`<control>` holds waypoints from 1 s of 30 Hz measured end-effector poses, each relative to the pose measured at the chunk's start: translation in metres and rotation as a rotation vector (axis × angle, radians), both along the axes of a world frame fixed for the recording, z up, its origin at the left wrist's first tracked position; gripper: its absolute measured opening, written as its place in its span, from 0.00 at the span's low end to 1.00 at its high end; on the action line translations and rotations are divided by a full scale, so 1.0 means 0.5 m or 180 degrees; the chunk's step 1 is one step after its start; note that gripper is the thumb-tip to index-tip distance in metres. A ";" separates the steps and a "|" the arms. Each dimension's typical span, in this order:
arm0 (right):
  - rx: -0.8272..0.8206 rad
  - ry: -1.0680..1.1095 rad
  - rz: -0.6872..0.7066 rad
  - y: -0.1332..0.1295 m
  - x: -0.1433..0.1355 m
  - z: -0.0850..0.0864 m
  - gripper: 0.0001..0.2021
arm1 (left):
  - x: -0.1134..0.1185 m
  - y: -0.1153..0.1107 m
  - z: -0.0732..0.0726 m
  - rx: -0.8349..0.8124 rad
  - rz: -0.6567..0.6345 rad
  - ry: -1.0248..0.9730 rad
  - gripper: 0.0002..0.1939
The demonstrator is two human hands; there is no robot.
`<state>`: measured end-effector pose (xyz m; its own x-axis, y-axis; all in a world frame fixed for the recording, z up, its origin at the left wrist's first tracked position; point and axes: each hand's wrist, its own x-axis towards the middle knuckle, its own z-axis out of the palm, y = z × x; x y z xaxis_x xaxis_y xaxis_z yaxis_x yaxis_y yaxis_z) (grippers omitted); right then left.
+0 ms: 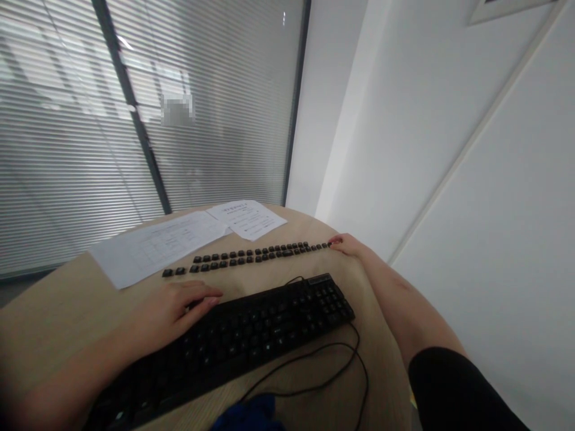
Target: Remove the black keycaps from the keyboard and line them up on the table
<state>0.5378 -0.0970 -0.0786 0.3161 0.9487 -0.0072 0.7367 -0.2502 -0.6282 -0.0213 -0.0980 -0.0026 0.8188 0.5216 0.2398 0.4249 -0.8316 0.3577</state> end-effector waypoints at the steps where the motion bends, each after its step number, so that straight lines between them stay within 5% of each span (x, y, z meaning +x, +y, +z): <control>1: 0.0028 0.0018 0.0021 -0.001 0.002 -0.001 0.18 | 0.000 0.000 0.001 -0.0008 -0.0004 0.0008 0.22; 19: 0.0123 0.0216 -0.0014 -0.028 -0.034 0.030 0.22 | -0.014 0.013 0.008 0.0203 0.0154 -0.0054 0.24; 26: 0.0497 0.0410 -0.0149 -0.063 -0.098 0.134 0.15 | -0.066 0.055 0.040 0.0318 0.0788 0.0114 0.27; 30: 0.0891 0.0888 0.0308 -0.074 -0.230 0.216 0.24 | -0.114 0.105 0.020 -0.0494 0.0899 0.0479 0.21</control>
<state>0.4229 -0.1342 0.0294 0.2477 0.9514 0.1828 0.5401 0.0210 -0.8413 -0.0785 -0.0454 0.0075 0.6573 0.7532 0.0275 0.6879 -0.6144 0.3865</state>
